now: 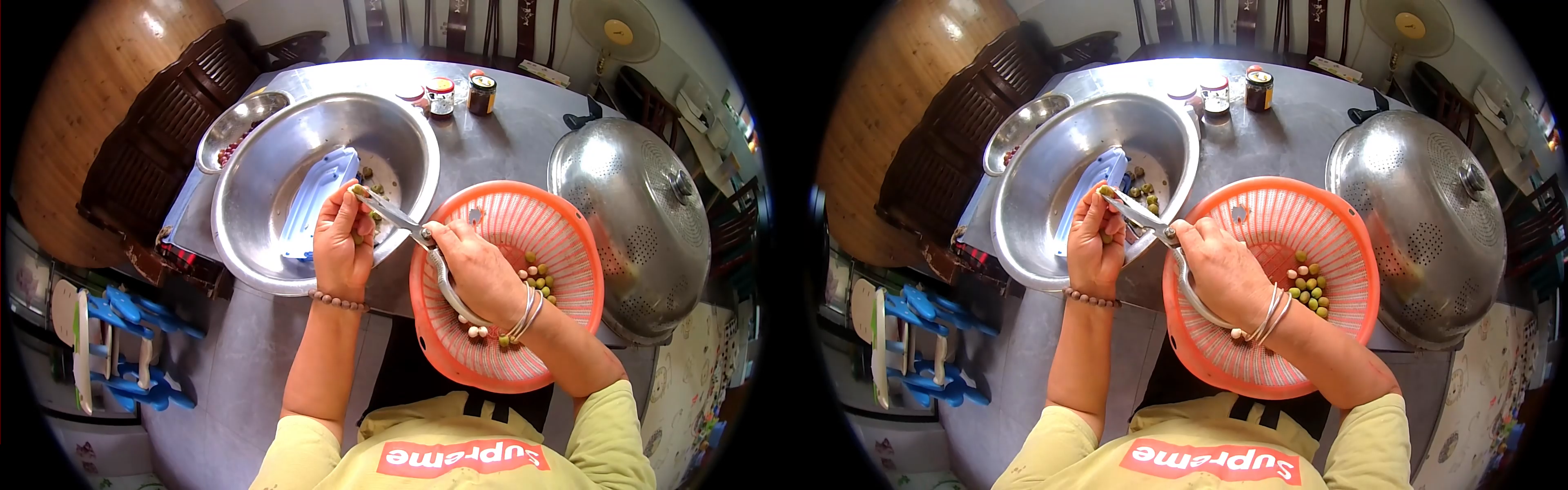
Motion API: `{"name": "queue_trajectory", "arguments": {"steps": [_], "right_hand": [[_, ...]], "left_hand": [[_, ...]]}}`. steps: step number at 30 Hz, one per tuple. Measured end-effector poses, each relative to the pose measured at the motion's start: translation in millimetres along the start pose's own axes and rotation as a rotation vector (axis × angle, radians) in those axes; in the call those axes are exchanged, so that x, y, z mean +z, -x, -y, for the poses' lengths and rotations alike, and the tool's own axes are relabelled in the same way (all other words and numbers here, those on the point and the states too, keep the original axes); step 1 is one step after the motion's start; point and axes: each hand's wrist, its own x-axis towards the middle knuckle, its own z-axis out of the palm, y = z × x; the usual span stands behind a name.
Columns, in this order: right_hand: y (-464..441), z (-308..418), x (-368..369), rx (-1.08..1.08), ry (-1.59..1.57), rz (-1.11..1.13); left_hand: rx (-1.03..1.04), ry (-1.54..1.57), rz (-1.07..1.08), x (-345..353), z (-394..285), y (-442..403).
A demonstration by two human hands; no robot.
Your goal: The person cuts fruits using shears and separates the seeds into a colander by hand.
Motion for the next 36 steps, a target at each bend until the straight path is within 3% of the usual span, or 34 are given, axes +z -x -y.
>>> {"name": "queue_trajectory", "arguments": {"steps": [14, 18, 20, 24, 27, 29, 36], "right_hand": [[1.0, -1.1, 2.5, 0.055, -0.142, 0.118], [0.1, -2.7, 4.8, 0.042, -0.147, 0.065], [-4.2, 0.6, -3.8, 0.183, -0.365, 0.230], [-9.9, 8.5, -17.4, 0.312, -0.490, 0.391], [-9.5, 5.4, -15.4, 0.304, -0.479, 0.382], [-4.6, -6.3, -0.5, 0.017, -0.204, 0.122], [0.1, -3.9, -1.6, 0.024, -0.119, 0.108]], "left_hand": [[-0.035, -0.025, 0.016, -2.8, -0.7, 0.0], [-0.034, -0.035, -0.007, 0.9, -0.8, 0.9], [-0.033, -0.024, 0.003, 0.3, -1.0, 0.7], [-0.032, 0.013, 0.036, -0.2, -0.8, 0.0], [-0.035, -0.013, -0.029, 8.3, -2.4, 2.5], [-0.031, -0.010, -0.046, 7.5, -2.0, 2.1], [0.015, 0.020, 0.072, -5.0, 0.8, 0.1]]}}
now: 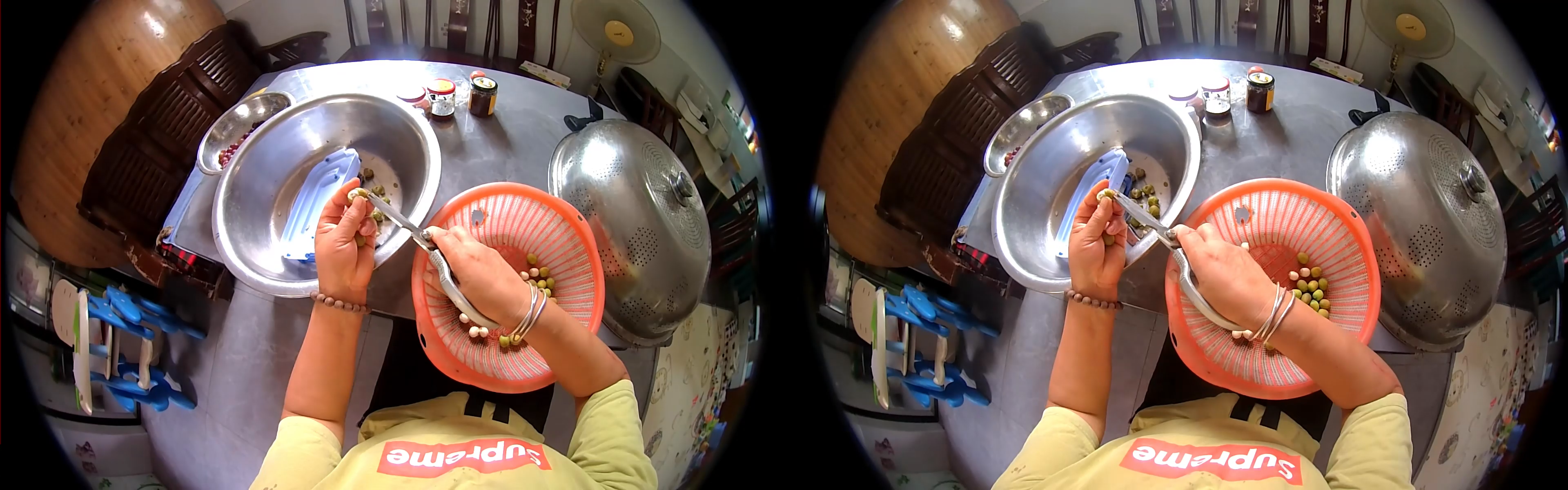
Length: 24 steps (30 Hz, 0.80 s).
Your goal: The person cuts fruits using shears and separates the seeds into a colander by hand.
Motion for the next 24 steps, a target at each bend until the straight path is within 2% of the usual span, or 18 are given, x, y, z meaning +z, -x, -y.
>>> {"name": "queue_trajectory", "arguments": {"steps": [15, 17, 24], "right_hand": [[1.8, -4.7, -4.3, 0.014, 0.004, 0.026], [1.7, -2.2, -7.4, 0.090, -0.058, 0.103], [-2.4, -4.6, -11.4, 0.099, -0.143, 0.148]], "left_hand": [[-0.004, -0.217, -0.142, 11.4, 2.7, 0.0], [-0.001, -0.220, -0.136, 11.6, 3.6, -0.3], [-0.016, -0.191, -0.075, 8.8, 2.2, -0.5]]}}
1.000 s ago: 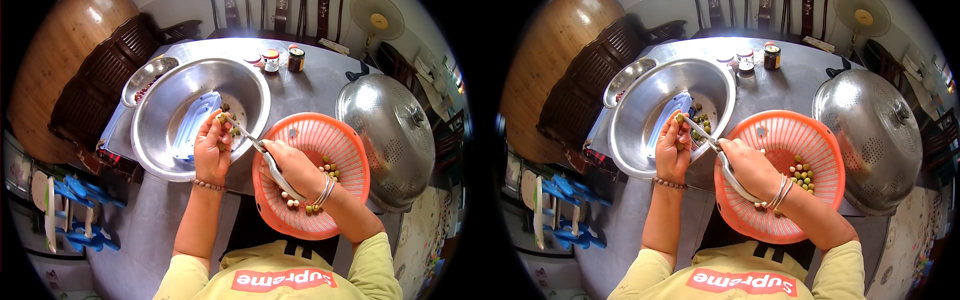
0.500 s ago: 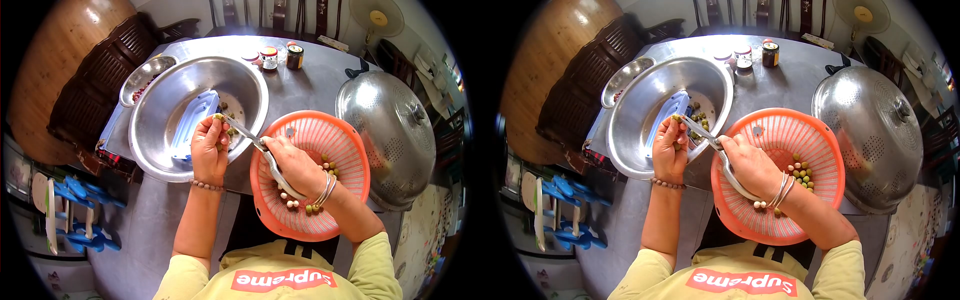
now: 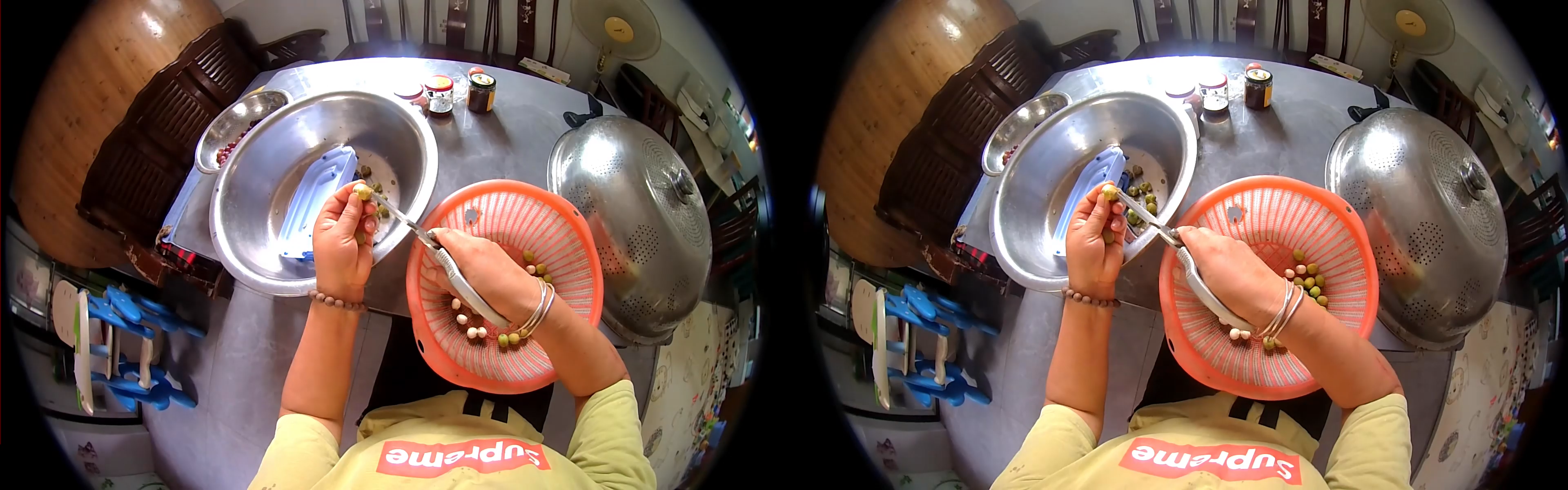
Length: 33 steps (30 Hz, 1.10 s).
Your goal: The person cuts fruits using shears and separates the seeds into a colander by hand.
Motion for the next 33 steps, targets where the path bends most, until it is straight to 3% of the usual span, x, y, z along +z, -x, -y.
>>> {"name": "queue_trajectory", "arguments": {"steps": [3, 6, 9, 11, 14, 19, 33], "right_hand": [[0.5, 4.1, -4.8, -0.018, 0.031, 0.002], [3.0, 20.5, -12.9, 0.155, -0.131, 0.129], [3.4, 17.5, -9.2, 0.138, -0.186, 0.113], [1.8, 3.2, 3.4, -0.062, -0.024, -0.060], [2.0, 3.7, 10.7, -0.116, 0.206, -0.211], [3.0, 12.9, 7.7, -0.096, 0.301, -0.188], [2.2, -3.1, 9.5, -0.181, 0.262, -0.248]], "left_hand": [[-0.022, 0.043, 0.036, -0.4, -2.4, 0.9], [-0.044, 0.105, 0.092, 0.8, -5.5, 2.3], [-0.049, 0.110, 0.047, 0.5, -3.9, 1.7], [-0.035, 0.083, -0.001, 5.1, -4.4, 2.8], [-0.008, 0.062, -0.047, 7.5, -4.6, 3.0], [0.016, 0.105, 0.026, -4.0, -0.9, 0.3], [0.050, -0.008, -0.097, 15.4, -3.0, 5.5]]}}
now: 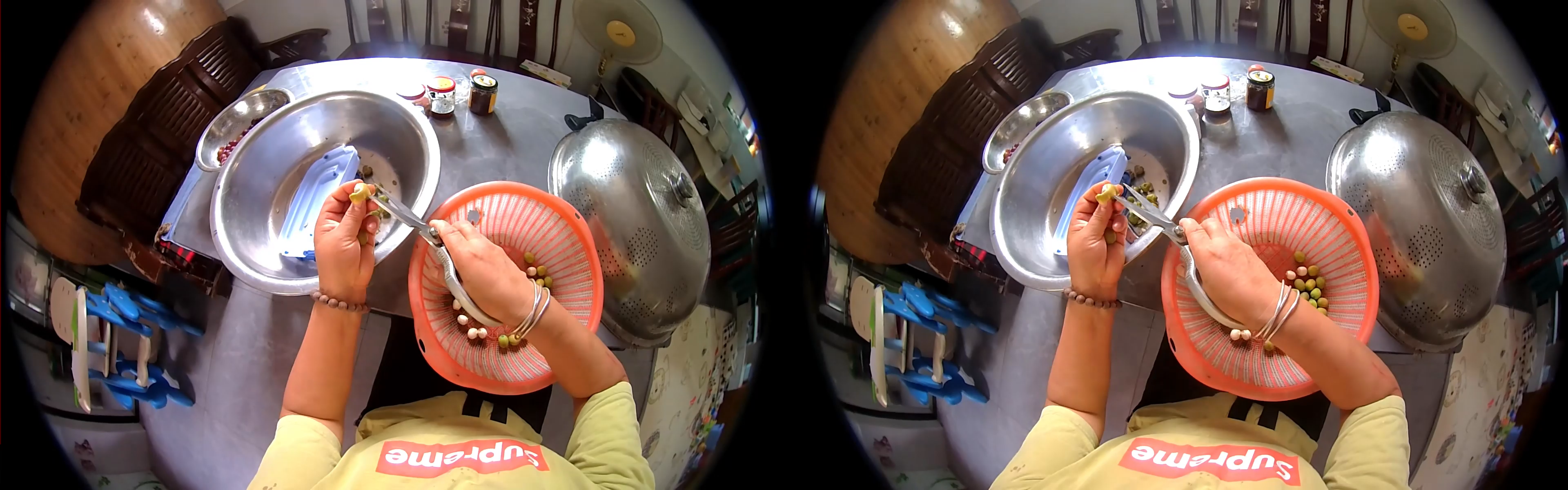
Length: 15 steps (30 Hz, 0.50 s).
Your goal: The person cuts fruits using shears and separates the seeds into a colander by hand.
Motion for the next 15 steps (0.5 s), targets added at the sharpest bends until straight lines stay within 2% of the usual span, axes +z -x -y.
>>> {"name": "queue_trajectory", "arguments": {"steps": [3, 15], "right_hand": [[-0.4, 2.6, -4.2, 0.098, -0.087, 0.098], [-2.9, -1.6, 2.7, 0.057, -0.117, 0.113]], "left_hand": [[0.009, 0.003, 0.071, -10.1, 4.6, -2.7], [-0.030, -0.041, 0.023, -4.4, 3.6, -2.8]]}}
